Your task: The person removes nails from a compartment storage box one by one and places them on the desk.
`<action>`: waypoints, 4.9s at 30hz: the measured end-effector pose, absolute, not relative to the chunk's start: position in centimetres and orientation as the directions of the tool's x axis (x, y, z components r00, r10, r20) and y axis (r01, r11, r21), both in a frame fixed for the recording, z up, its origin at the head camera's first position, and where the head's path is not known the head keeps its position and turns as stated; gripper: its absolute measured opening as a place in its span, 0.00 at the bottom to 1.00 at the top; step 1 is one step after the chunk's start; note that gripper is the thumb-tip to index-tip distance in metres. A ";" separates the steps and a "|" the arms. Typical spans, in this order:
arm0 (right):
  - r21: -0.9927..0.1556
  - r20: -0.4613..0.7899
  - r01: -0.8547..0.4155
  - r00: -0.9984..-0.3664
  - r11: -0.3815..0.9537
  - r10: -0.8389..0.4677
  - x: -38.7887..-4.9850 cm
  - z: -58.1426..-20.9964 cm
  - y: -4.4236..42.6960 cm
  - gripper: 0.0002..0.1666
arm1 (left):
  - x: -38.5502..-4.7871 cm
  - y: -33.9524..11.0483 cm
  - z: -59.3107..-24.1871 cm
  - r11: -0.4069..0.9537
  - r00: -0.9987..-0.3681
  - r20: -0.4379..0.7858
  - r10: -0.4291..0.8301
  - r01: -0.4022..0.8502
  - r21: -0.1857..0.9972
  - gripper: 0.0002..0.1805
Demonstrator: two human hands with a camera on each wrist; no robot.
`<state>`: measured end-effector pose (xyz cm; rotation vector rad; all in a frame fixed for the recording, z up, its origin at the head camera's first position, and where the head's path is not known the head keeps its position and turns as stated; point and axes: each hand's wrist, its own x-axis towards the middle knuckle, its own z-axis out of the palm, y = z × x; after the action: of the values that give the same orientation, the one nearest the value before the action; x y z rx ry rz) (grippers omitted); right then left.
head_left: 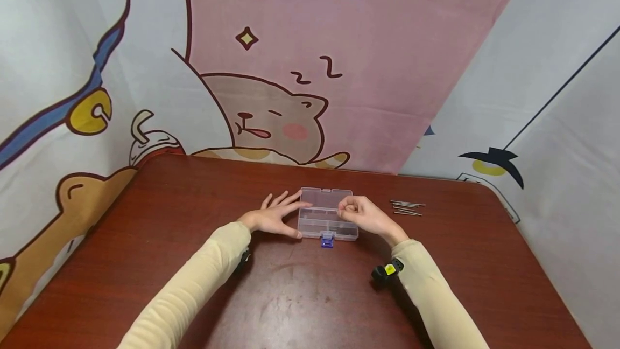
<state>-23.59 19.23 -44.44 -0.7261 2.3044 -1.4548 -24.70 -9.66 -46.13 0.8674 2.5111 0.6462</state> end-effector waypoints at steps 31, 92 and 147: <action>-0.756 -0.091 -0.260 -0.867 0.601 -0.489 -23.2 -45.5 29.3 0.03 | -24.6 -10.0 -46.3 0.681 -0.716 -0.211 0.665 0.467 0.564 0.46; -0.780 0.117 -0.410 -0.837 0.472 -0.535 -20.6 -43.1 20.0 0.14 | -25.0 -9.9 -46.1 0.688 -0.714 -0.235 0.659 0.447 0.571 0.46; -0.510 -0.055 -0.567 -0.729 0.647 -0.682 -21.3 -43.9 13.6 0.10 | -24.7 -9.8 -45.8 0.698 -0.703 -0.248 0.667 0.473 0.538 0.46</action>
<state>-21.34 13.65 -43.91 -1.0139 2.6249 -0.6896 -24.72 -9.80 -45.79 0.8814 2.4792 0.6174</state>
